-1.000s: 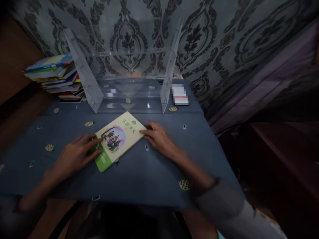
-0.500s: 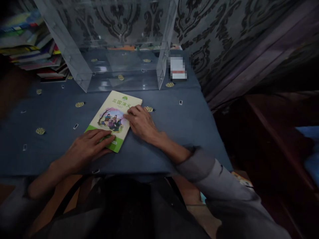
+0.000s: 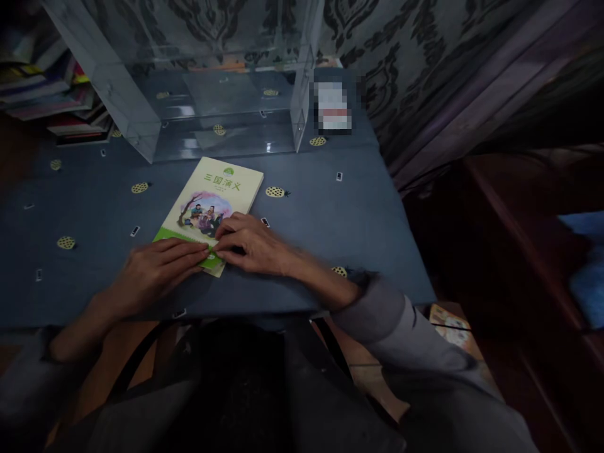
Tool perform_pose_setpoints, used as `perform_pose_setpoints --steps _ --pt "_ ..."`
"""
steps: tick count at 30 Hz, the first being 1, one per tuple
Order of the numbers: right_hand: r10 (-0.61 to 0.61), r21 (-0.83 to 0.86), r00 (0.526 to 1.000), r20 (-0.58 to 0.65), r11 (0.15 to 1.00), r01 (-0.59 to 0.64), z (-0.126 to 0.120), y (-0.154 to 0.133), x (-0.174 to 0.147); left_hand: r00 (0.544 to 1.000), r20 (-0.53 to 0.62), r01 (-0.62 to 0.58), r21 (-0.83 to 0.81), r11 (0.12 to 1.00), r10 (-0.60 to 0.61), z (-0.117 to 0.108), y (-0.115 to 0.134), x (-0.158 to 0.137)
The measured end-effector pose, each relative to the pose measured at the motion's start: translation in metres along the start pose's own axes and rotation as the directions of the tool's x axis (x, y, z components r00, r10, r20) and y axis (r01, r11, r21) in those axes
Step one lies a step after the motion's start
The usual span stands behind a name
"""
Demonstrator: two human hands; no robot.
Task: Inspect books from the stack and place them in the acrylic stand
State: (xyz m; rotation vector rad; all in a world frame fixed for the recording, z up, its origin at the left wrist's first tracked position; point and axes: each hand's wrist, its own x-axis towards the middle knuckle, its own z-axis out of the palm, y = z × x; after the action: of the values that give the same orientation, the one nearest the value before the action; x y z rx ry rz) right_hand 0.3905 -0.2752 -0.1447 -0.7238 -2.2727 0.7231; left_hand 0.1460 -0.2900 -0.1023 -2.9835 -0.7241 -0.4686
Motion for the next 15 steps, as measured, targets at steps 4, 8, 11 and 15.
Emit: perform_pose_setpoints --steps 4,8,11,15 --pt "0.011 0.030 1.000 0.005 0.999 -0.011 -0.0016 -0.0020 -0.0016 1.000 0.011 0.006 -0.067 0.998 -0.005 -0.0014 -0.0013 0.0009" --pt "0.011 0.048 1.000 -0.002 0.999 -0.011 -0.0014 -0.0011 -0.0032 0.999 0.028 0.016 -0.082 0.996 -0.014 -0.0026 -0.0018 0.0010" --pt "-0.015 0.055 1.000 -0.020 0.998 0.017 -0.0004 0.0001 -0.0039 0.999 0.048 0.024 -0.083 0.996 -0.020 -0.0038 -0.0016 0.0013" --pt "-0.028 0.070 0.999 -0.028 0.997 0.030 -0.0005 0.0003 -0.0038 0.996 0.083 0.053 -0.103 0.993 -0.044 -0.0047 -0.0019 0.0014"
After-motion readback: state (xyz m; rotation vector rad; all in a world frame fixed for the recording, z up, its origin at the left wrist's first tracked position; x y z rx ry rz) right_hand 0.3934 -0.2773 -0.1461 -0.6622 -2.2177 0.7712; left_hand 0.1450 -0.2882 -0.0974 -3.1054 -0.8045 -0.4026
